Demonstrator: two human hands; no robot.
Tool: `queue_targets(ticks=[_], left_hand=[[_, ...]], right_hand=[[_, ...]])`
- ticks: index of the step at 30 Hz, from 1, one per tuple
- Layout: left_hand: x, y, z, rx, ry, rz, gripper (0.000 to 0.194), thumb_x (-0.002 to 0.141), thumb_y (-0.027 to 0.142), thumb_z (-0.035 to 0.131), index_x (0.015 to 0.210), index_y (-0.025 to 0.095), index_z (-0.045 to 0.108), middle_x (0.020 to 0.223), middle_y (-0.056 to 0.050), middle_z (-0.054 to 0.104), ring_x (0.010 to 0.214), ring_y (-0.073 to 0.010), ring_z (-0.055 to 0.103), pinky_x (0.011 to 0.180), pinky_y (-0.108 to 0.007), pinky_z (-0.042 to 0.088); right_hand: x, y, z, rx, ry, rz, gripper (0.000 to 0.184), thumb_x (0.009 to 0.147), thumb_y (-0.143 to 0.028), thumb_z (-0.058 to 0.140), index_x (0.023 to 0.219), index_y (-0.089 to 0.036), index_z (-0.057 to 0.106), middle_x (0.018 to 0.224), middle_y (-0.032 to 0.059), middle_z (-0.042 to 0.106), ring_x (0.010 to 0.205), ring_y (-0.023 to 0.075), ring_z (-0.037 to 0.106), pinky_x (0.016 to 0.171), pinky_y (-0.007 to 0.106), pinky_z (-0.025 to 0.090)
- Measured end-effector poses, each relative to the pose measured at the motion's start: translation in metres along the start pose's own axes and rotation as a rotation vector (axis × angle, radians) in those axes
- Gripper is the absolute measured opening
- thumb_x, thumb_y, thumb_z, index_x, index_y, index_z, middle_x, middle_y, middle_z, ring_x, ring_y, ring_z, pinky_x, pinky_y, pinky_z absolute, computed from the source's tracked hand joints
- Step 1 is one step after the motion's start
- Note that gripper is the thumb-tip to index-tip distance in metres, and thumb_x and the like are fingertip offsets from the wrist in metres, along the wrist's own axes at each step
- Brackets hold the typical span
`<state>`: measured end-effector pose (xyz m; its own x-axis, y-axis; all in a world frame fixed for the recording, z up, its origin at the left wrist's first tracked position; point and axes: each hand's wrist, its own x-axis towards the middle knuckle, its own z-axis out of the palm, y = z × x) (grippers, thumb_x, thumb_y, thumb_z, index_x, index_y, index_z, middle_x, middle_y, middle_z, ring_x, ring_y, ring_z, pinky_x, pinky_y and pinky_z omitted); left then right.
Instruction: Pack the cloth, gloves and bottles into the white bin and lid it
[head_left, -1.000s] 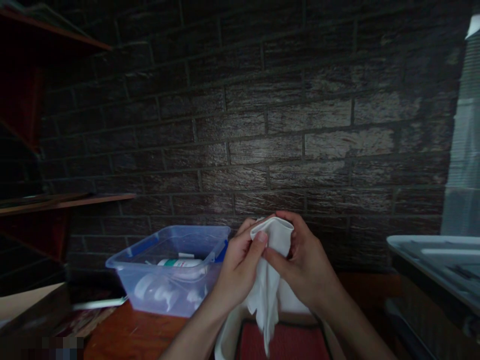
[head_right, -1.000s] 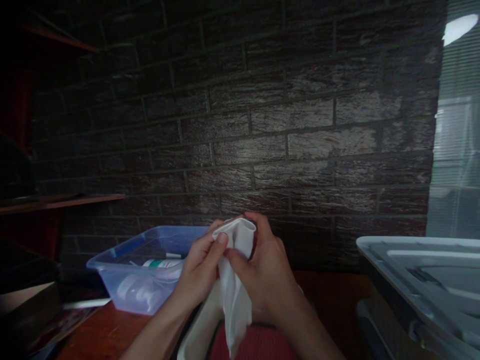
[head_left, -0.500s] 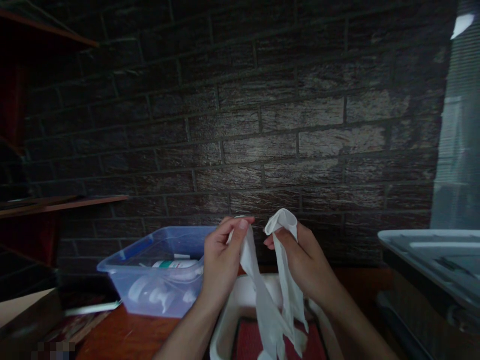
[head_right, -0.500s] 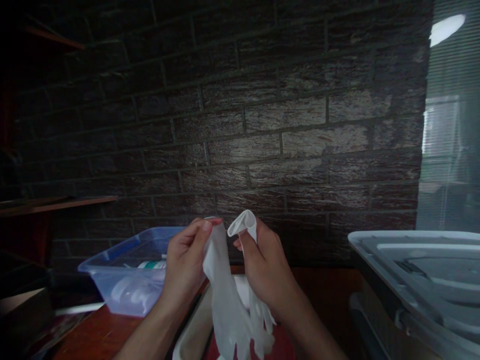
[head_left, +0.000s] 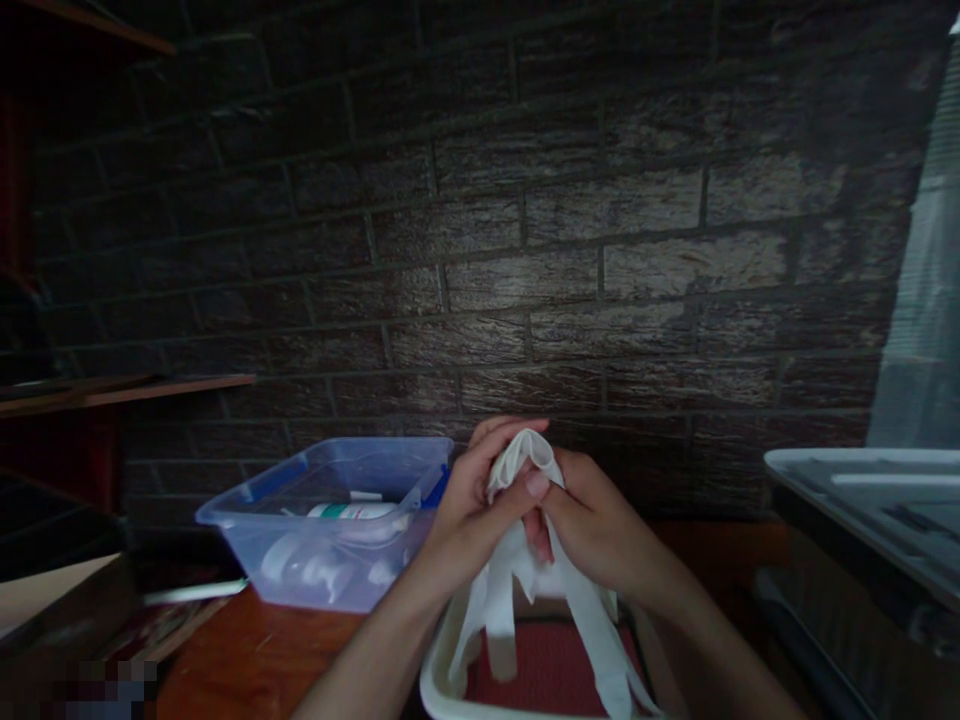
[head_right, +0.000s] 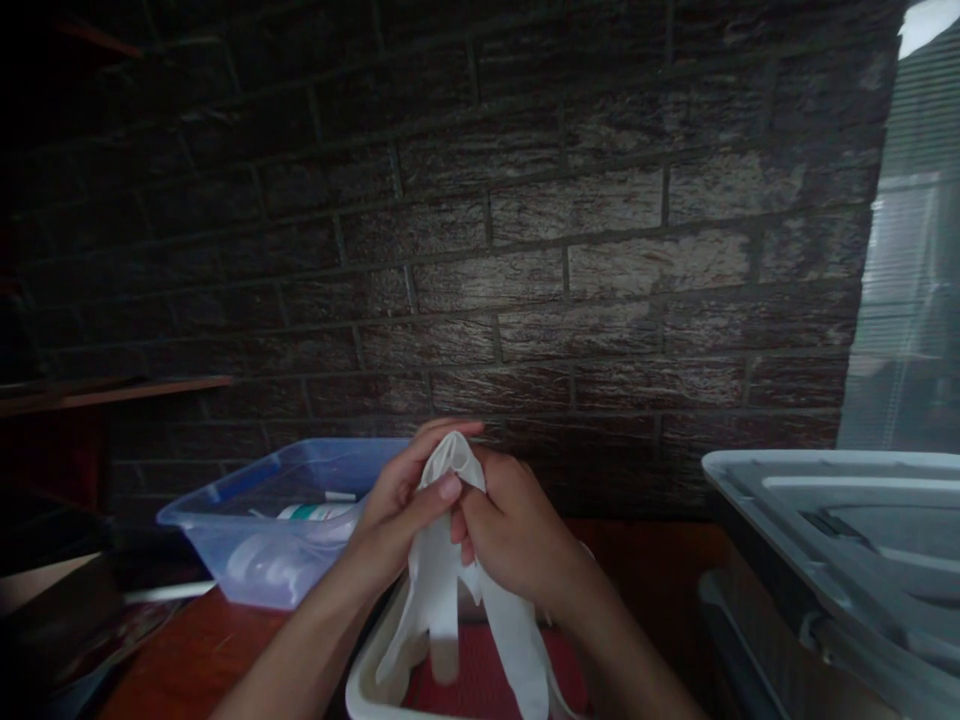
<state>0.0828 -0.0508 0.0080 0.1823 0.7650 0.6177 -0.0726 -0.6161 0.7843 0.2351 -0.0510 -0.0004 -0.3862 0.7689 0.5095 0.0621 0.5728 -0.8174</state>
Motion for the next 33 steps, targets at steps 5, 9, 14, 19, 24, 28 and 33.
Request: queue_targets(ticks=[5, 9, 14, 19, 24, 28, 33], left_hand=[[0.007, 0.000, 0.001, 0.095, -0.018, 0.029, 0.029, 0.093, 0.043, 0.066, 0.093, 0.018, 0.080, 0.111, -0.009, 0.066, 0.080, -0.0175, 0.064, 0.062, -0.024, 0.048], [0.019, 0.001, -0.005, 0.001, 0.150, 0.008, 0.030, 0.091, 0.048, 0.069, 0.084, 0.018, 0.073, 0.072, 0.001, 0.059, 0.062, -0.0116, 0.051, 0.056, -0.021, 0.040], [0.031, -0.003, -0.021, -0.056, 0.300, -0.017, 0.036, 0.088, 0.054, 0.071, 0.084, 0.018, 0.069, 0.063, 0.004, 0.052, 0.051, -0.0081, 0.043, 0.047, -0.019, 0.032], [0.035, -0.010, -0.037, -0.069, 0.395, 0.034, 0.036, 0.087, 0.052, 0.073, 0.079, 0.017, 0.065, 0.061, 0.006, 0.045, 0.049, -0.0063, 0.037, 0.044, -0.017, 0.029], [0.037, -0.012, -0.051, -0.107, 0.462, 0.090, 0.037, 0.089, 0.053, 0.071, 0.080, 0.018, 0.067, 0.056, 0.007, 0.039, 0.044, -0.0053, 0.030, 0.040, -0.017, 0.022], [0.038, -0.010, -0.058, -0.152, 0.490, 0.087, 0.036, 0.087, 0.054, 0.072, 0.082, 0.019, 0.067, 0.056, 0.007, 0.039, 0.043, -0.0050, 0.030, 0.039, -0.017, 0.022], [0.039, -0.007, -0.062, -0.167, 0.580, 0.062, 0.037, 0.084, 0.055, 0.076, 0.085, 0.019, 0.068, 0.054, 0.008, 0.045, 0.041, -0.0051, 0.035, 0.038, -0.017, 0.026]], right_hand=[[-0.003, -0.004, 0.003, -0.100, -0.006, -0.018, 0.050, 0.106, -0.040, 0.041, 0.062, -0.021, 0.053, 0.051, -0.0027, 0.052, 0.051, 0.0120, 0.051, 0.055, 0.024, 0.037], [-0.005, -0.011, 0.004, -0.102, 0.044, -0.093, 0.025, 0.102, -0.034, 0.051, 0.086, -0.021, 0.065, 0.075, -0.0007, 0.064, 0.068, 0.0142, 0.057, 0.063, 0.024, 0.040], [-0.005, -0.008, 0.001, -0.138, -0.056, -0.009, 0.029, 0.103, -0.036, 0.048, 0.083, -0.019, 0.062, 0.069, -0.0024, 0.056, 0.062, 0.0122, 0.048, 0.056, 0.023, 0.034], [-0.007, 0.000, 0.001, -0.199, -0.221, 0.183, 0.028, 0.097, -0.037, 0.053, 0.079, -0.018, 0.063, 0.063, -0.0030, 0.051, 0.057, 0.0116, 0.046, 0.050, 0.023, 0.031], [-0.011, -0.001, 0.000, -0.186, -0.174, 0.218, 0.029, 0.099, -0.038, 0.051, 0.085, -0.018, 0.066, 0.069, -0.0001, 0.062, 0.060, 0.0132, 0.057, 0.054, 0.022, 0.040], [-0.012, -0.009, -0.002, -0.065, -0.273, 0.276, 0.035, 0.101, -0.044, 0.048, 0.079, -0.019, 0.058, 0.055, -0.0058, 0.047, 0.045, 0.0087, 0.041, 0.042, 0.020, 0.029], [-0.013, -0.010, -0.005, -0.138, -0.253, 0.263, 0.028, 0.100, -0.041, 0.054, 0.086, -0.019, 0.064, 0.060, -0.0075, 0.038, 0.051, 0.0072, 0.034, 0.047, 0.020, 0.025]])
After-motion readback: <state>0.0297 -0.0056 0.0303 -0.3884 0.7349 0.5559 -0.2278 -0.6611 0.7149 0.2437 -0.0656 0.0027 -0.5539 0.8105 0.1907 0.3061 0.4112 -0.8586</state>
